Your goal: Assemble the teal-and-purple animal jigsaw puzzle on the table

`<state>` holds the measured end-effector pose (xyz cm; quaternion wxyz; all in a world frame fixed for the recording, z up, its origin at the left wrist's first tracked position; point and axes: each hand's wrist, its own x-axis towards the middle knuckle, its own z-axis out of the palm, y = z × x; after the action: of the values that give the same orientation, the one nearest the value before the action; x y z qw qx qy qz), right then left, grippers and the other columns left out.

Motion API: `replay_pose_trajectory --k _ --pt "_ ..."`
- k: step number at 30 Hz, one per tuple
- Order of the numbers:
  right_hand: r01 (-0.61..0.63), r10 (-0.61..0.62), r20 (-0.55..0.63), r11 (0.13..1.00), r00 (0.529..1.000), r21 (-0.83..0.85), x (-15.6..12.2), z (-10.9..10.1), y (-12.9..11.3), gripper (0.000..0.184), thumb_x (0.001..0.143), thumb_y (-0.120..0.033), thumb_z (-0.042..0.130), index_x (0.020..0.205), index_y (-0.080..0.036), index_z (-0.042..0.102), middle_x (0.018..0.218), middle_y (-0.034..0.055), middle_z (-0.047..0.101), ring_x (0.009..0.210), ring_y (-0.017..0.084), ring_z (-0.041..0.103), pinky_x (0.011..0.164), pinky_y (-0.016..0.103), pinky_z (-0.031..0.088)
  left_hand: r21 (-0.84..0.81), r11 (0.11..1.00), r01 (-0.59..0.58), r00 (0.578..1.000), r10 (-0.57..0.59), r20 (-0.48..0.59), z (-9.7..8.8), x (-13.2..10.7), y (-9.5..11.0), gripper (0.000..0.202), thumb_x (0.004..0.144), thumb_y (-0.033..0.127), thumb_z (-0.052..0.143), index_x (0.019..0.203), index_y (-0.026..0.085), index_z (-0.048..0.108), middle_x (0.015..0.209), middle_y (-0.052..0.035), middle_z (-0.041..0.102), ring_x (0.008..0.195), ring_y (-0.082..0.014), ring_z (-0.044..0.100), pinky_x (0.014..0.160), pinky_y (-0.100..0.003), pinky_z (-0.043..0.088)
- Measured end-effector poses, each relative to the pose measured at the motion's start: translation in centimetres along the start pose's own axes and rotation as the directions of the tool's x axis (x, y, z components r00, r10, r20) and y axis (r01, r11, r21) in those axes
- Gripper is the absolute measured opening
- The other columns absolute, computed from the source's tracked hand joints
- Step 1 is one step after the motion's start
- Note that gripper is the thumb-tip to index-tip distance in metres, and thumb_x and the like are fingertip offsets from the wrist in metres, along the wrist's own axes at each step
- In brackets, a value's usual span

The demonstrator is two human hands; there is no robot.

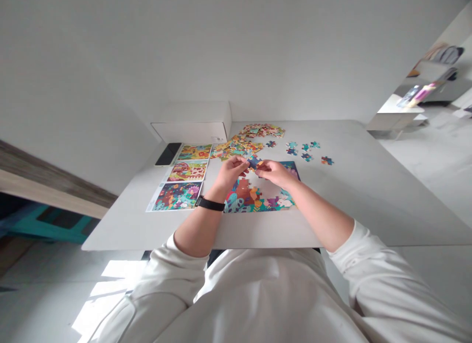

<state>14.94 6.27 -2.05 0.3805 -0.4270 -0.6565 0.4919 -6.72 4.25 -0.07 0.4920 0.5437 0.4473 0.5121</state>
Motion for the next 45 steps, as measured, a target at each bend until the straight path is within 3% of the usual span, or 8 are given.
replay_pose_trajectory --k 6,11,15,20,24,29,37,45 --pt "-0.019 0.025 -0.075 0.997 0.997 0.071 0.0 0.3 -0.2 0.041 0.079 -0.061 0.082 0.088 -0.024 0.069 0.08 -0.0012 0.07 0.069 0.016 0.06 0.067 0.028 0.049 0.051 0.998 0.038 0.999 -0.04 0.031 0.7 -0.4 -0.2 0.046 0.075 0.057 0.09 0.085 0.02 0.064 0.077 -0.001 0.068 0.069 -0.0141 0.065 0.062 -0.025 0.051" --pt "0.003 0.005 -0.108 0.997 0.994 0.075 0.3 -0.2 0.1 0.037 0.086 -0.063 0.075 0.093 -0.026 0.069 0.085 -0.0009 0.072 0.077 0.019 0.065 0.075 0.03 0.055 0.173 0.983 0.066 0.974 -0.102 0.205 0.7 -0.3 -0.7 0.045 0.068 0.049 0.095 0.083 0.019 0.066 0.077 -0.0004 0.067 0.064 -0.0124 0.058 0.059 -0.025 0.048" --pt "0.039 -0.046 -0.08 0.995 0.996 -0.091 0.2 -0.5 0.5 0.032 0.09 -0.058 0.071 0.089 -0.026 0.068 0.079 -0.0011 0.071 0.075 0.019 0.065 0.075 0.031 0.054 0.11 0.994 -0.024 0.994 0.012 0.113 0.4 0.0 -1.0 0.04 0.073 0.045 0.09 0.094 0.019 0.068 0.084 -0.0007 0.068 0.071 -0.0127 0.061 0.063 -0.025 0.049" --pt "0.06 -0.079 -0.087 0.976 0.993 -0.207 0.1 -0.6 0.8 0.024 0.095 -0.049 0.066 0.095 -0.026 0.07 0.082 0.0006 0.074 0.077 0.021 0.068 0.078 0.033 0.054 0.141 0.99 -0.012 0.996 0.0 0.085 -0.4 0.4 -1.3 0.033 0.073 0.037 0.086 0.096 0.019 0.071 0.072 0.0013 0.066 0.063 -0.0123 0.058 0.058 -0.024 0.044" --pt "0.111 -0.195 -0.186 0.916 0.963 -0.386 0.0 -1.0 0.2 0.018 0.096 -0.033 0.066 0.113 -0.026 0.07 0.105 0.0051 0.079 0.092 0.023 0.073 0.09 0.037 0.057 0.129 0.992 0.001 1.0 -0.001 0.0 -0.7 0.4 -1.2 0.036 0.075 0.038 0.086 0.103 0.02 0.073 0.069 0.0033 0.063 0.058 -0.0112 0.055 0.055 -0.023 0.04" --pt "0.367 -0.432 0.014 0.749 0.902 -0.551 -0.5 -1.0 -0.7 0.033 0.089 -0.022 0.078 0.12 -0.025 0.07 0.136 0.0116 0.074 0.131 0.03 0.066 0.115 0.045 0.051 0.061 0.996 0.065 0.998 -0.065 -0.001 -0.5 0.3 -1.1 0.042 0.072 0.045 0.089 0.099 0.02 0.069 0.071 0.0021 0.066 0.06 -0.0117 0.059 0.056 -0.024 0.044" --pt "0.394 -0.421 0.126 0.644 0.898 -0.656 -1.0 -0.8 -1.1 0.023 0.094 -0.02 0.072 0.116 -0.025 0.073 0.124 0.0102 0.078 0.121 0.031 0.069 0.11 0.045 0.052 0.075 0.994 0.078 0.997 -0.079 0.015 -0.5 0.5 -1.7 0.048 0.074 0.049 0.091 0.104 0.019 0.069 0.077 -0.0001 0.07 0.063 -0.0129 0.063 0.058 -0.025 0.047" --pt "0.332 -0.357 0.112 0.65 0.927 -0.684 -0.9 -1.2 -0.7 0.025 0.094 -0.022 0.073 0.119 -0.024 0.075 0.123 0.01 0.08 0.117 0.031 0.071 0.108 0.044 0.053 0.473 0.836 -0.277 0.961 0.238 0.141 -1.9 0.4 -1.0 0.037 0.073 0.025 0.09 0.107 0.022 0.074 0.127 -0.0107 0.077 0.11 -0.0249 0.071 0.083 -0.031 0.054"
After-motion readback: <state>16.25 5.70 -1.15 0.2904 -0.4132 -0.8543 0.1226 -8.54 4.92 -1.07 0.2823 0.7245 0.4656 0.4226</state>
